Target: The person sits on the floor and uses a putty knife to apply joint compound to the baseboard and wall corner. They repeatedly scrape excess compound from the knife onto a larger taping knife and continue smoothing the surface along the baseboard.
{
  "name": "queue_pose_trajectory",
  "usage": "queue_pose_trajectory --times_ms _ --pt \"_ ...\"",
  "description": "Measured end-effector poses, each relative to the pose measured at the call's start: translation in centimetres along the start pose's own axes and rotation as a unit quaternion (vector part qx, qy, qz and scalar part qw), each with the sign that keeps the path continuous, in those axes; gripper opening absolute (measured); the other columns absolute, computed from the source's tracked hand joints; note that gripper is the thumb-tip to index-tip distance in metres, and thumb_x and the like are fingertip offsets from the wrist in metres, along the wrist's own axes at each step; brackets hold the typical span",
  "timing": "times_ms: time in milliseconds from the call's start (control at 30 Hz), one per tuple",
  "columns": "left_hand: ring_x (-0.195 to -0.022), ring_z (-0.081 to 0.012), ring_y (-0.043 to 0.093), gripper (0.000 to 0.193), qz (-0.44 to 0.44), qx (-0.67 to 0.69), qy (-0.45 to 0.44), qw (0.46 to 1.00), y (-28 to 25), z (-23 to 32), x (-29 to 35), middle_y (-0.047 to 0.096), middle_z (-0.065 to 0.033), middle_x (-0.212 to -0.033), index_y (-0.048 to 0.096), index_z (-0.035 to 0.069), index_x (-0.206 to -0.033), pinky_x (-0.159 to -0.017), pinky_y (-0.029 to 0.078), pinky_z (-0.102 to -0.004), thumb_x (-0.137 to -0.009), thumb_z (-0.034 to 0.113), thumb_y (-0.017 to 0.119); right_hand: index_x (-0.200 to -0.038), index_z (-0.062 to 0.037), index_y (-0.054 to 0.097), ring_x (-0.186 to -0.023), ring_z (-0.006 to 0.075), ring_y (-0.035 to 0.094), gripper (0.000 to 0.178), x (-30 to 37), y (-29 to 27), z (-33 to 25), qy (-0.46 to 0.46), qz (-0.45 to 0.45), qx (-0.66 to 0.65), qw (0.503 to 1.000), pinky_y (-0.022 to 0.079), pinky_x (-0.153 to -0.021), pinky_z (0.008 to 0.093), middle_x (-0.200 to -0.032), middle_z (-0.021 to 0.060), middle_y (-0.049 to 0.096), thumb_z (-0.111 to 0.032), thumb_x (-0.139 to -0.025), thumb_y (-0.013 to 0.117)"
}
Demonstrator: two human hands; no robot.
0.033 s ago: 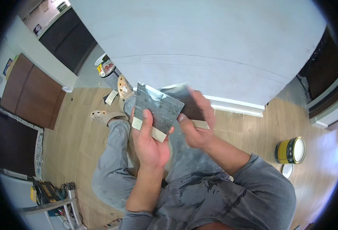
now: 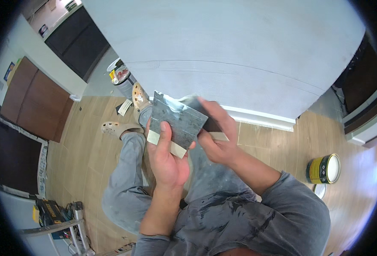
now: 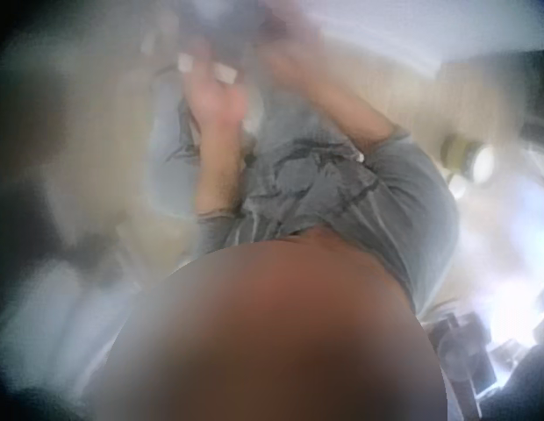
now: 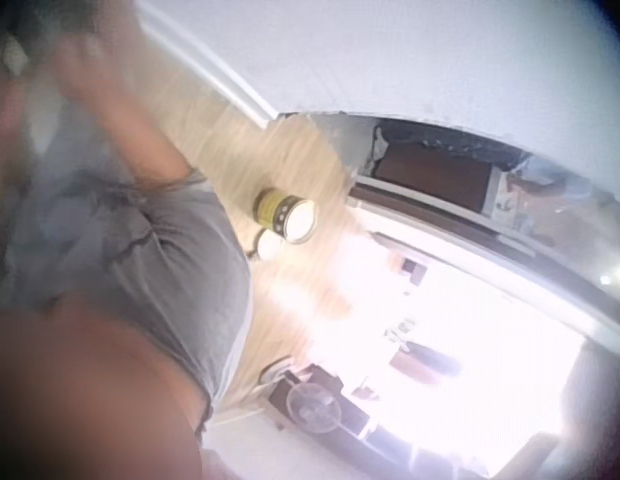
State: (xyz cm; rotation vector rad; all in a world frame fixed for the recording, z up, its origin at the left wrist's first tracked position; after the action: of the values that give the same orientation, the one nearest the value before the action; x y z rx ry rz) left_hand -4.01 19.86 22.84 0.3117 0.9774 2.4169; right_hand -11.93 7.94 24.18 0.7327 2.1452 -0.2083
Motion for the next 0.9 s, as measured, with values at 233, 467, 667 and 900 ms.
queue_pose_trajectory --times_ms 233,467,667,900 --pt "-0.103 -0.0204 0.067 0.043 -0.026 -0.082 0.088 0.992 -3.0 3.0 -0.3 0.064 -0.0108 -0.121 0.043 0.003 -0.144 -0.077 0.059 -0.0367 -0.107 0.020 0.057 -0.132 0.0005 0.062 -0.104 0.0211 0.068 0.051 -1.4 -1.4 3.9 0.150 -0.082 0.092 0.981 0.055 -0.090 0.0347 -0.117 0.0118 0.068 0.000 -0.082 0.066" --pt "-0.119 -0.0183 0.056 0.050 0.019 -0.239 0.313 0.919 -5.2 5.7 0.9 0.058 -0.0146 -0.131 0.044 -0.007 -0.143 -0.101 0.046 -0.0338 -0.106 0.023 0.059 -0.135 0.0024 0.060 -0.105 0.0159 0.065 0.049 1.0 -0.2 4.6 0.373 0.039 -0.245 0.894 0.052 -0.096 0.0340 -0.119 0.0089 0.068 -0.011 -0.089 0.073" --pt "-0.104 -0.0225 0.065 0.046 -0.027 -0.382 0.422 0.821 -4.0 5.7 3.5 0.066 -0.0166 -0.121 0.050 -0.009 -0.139 -0.091 0.052 -0.0334 -0.104 0.018 0.060 -0.136 0.0066 0.055 -0.102 0.0180 0.068 0.056 1.0 2.0 4.1 0.364 0.020 -0.236 0.901 0.056 -0.090 0.0342 -0.114 0.0122 0.070 -0.009 -0.086 0.074" --pt "-0.099 -0.0243 0.068 0.045 -0.069 -0.501 0.420 0.754 -4.4 4.3 5.2 0.069 -0.0212 -0.118 0.053 -0.009 -0.139 -0.087 0.055 -0.0338 -0.101 0.013 0.062 -0.136 0.0071 0.056 -0.104 0.0175 0.067 0.056 -1.0 1.7 2.9 0.328 0.021 -0.209 0.921 0.055 -0.091 0.0336 -0.116 0.0122 0.069 -0.011 -0.086 0.073"
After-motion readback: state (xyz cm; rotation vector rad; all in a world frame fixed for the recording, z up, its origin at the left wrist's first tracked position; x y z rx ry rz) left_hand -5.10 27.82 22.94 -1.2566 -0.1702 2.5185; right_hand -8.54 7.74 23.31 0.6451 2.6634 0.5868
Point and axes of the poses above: each hand's wrist, its own x-axis away from the middle knuckle, its own y-axis out of the palm, z = x × y, the point moved 8 cm from there along -x, towards the middle knuckle
